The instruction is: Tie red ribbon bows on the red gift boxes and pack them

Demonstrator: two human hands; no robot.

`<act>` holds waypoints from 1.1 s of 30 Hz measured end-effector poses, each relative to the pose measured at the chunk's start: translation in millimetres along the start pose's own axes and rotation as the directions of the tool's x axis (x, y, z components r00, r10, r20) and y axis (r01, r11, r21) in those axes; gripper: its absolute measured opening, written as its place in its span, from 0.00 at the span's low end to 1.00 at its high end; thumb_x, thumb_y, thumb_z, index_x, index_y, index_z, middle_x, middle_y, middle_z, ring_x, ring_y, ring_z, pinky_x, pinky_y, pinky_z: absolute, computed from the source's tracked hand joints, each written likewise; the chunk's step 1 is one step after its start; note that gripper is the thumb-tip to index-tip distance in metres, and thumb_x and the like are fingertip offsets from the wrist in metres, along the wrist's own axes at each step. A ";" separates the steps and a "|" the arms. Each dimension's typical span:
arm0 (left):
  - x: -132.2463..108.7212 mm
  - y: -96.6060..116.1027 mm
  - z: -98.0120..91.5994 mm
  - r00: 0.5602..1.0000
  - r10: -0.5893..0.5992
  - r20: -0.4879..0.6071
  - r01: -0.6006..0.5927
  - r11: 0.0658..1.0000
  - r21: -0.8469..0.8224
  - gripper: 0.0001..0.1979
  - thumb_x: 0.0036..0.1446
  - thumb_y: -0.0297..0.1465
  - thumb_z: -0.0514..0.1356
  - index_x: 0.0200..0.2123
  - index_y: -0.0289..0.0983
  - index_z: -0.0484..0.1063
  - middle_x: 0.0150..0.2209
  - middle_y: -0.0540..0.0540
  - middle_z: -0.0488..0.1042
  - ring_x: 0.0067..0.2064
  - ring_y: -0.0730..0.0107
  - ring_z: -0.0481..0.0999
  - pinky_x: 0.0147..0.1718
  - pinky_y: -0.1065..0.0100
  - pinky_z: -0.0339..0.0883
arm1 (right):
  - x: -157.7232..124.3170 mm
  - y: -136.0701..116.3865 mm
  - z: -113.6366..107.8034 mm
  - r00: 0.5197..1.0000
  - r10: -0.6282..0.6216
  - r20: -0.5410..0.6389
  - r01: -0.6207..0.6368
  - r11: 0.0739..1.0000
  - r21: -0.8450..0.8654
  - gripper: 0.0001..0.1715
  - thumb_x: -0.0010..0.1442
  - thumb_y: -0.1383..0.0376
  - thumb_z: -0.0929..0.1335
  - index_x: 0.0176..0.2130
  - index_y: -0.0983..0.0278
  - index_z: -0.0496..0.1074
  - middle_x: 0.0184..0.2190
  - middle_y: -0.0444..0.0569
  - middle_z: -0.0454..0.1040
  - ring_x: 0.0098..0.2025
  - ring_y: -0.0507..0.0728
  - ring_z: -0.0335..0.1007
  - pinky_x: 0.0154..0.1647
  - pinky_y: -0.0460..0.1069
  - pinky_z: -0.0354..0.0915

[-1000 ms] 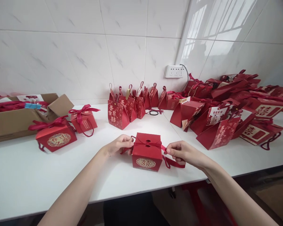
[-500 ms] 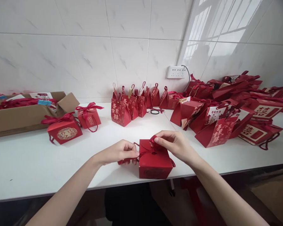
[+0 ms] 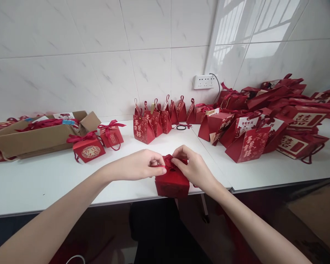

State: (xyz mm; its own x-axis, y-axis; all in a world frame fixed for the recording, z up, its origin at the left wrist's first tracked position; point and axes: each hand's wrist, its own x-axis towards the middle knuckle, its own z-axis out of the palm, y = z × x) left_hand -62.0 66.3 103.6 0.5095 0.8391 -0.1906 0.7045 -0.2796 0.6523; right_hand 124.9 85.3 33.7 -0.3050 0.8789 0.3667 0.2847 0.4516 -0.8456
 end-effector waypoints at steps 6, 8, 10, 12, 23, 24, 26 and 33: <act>-2.4 17.9 -8.8 0.997 0.051 0.060 -0.056 0.994 0.097 0.08 0.53 0.33 0.58 0.24 0.37 0.72 0.20 0.51 0.65 0.19 0.75 0.58 0.16 0.72 0.47 | -10.3 -14.6 7.9 0.993 0.095 -0.074 -0.099 0.993 -0.058 0.11 0.55 0.69 0.66 0.39 0.58 0.70 0.32 0.44 0.79 0.40 0.58 0.75 0.46 0.54 0.63; -3.0 22.8 -10.7 0.995 0.068 0.072 -0.080 0.981 0.175 0.06 0.52 0.31 0.58 0.26 0.38 0.74 0.21 0.51 0.68 0.19 0.74 0.60 0.17 0.71 0.48 | -12.8 -16.9 11.2 0.995 0.086 -0.043 -0.087 0.996 -0.021 0.11 0.55 0.71 0.65 0.37 0.58 0.72 0.34 0.44 0.80 0.40 0.57 0.75 0.46 0.53 0.64; -2.4 25.7 -13.3 0.995 0.089 0.037 -0.095 0.960 0.263 0.06 0.51 0.28 0.58 0.25 0.38 0.74 0.21 0.50 0.69 0.20 0.72 0.63 0.18 0.70 0.48 | -13.8 -15.6 15.1 0.999 0.051 0.004 -0.051 0.998 0.048 0.11 0.56 0.72 0.64 0.35 0.59 0.73 0.35 0.44 0.80 0.39 0.56 0.76 0.44 0.52 0.66; -0.1 25.9 -16.9 0.991 0.128 -0.029 -0.111 0.935 0.337 0.05 0.49 0.26 0.59 0.23 0.38 0.73 0.22 0.50 0.69 0.23 0.71 0.65 0.20 0.70 0.49 | -13.6 -12.1 18.8 0.999 0.025 0.032 -0.028 0.995 0.096 0.11 0.55 0.72 0.63 0.34 0.59 0.73 0.35 0.44 0.80 0.39 0.55 0.76 0.43 0.51 0.67; 15.3 13.9 -25.0 0.985 0.166 0.044 -0.172 0.964 0.203 0.06 0.55 0.30 0.57 0.34 0.39 0.74 0.33 0.49 0.74 0.27 0.73 0.71 0.24 0.72 0.58 | -8.6 -4.1 15.7 0.987 0.018 0.160 -0.025 0.999 0.042 0.10 0.55 0.71 0.64 0.31 0.61 0.74 0.31 0.44 0.78 0.34 0.55 0.73 0.38 0.49 0.65; 16.7 12.0 -24.4 0.986 0.162 0.034 -0.166 0.970 0.179 0.06 0.55 0.31 0.57 0.34 0.39 0.74 0.32 0.49 0.74 0.27 0.73 0.70 0.24 0.72 0.58 | -8.5 -3.5 15.4 0.986 0.023 0.167 -0.030 0.999 0.040 0.10 0.55 0.71 0.64 0.31 0.62 0.74 0.30 0.44 0.78 0.34 0.55 0.73 0.38 0.49 0.65; 20.3 5.9 -22.3 0.983 0.178 -0.036 -0.171 0.973 0.154 0.05 0.54 0.33 0.59 0.33 0.38 0.73 0.31 0.50 0.74 0.28 0.73 0.69 0.25 0.73 0.60 | -8.8 -2.2 15.3 0.984 0.021 0.177 -0.035 0.996 0.077 0.10 0.56 0.71 0.63 0.31 0.62 0.74 0.30 0.44 0.78 0.34 0.55 0.73 0.38 0.48 0.64; 24.7 -26.6 1.8 0.962 0.115 -0.248 -0.142 0.985 -0.098 0.09 0.53 0.36 0.61 0.30 0.36 0.70 0.27 0.50 0.71 0.29 0.73 0.70 0.29 0.70 0.65 | -10.3 4.1 19.8 1.000 -0.006 0.013 0.002 0.965 0.260 0.07 0.54 0.67 0.66 0.31 0.63 0.76 0.33 0.46 0.77 0.37 0.55 0.72 0.42 0.49 0.65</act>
State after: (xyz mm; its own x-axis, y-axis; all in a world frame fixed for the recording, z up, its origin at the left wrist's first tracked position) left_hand -67.2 93.6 80.2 0.4484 0.8908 0.0731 0.5730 -0.3493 0.7414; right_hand 111.2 75.0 18.8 -0.3187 0.8743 0.3661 0.0377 0.3976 -0.9168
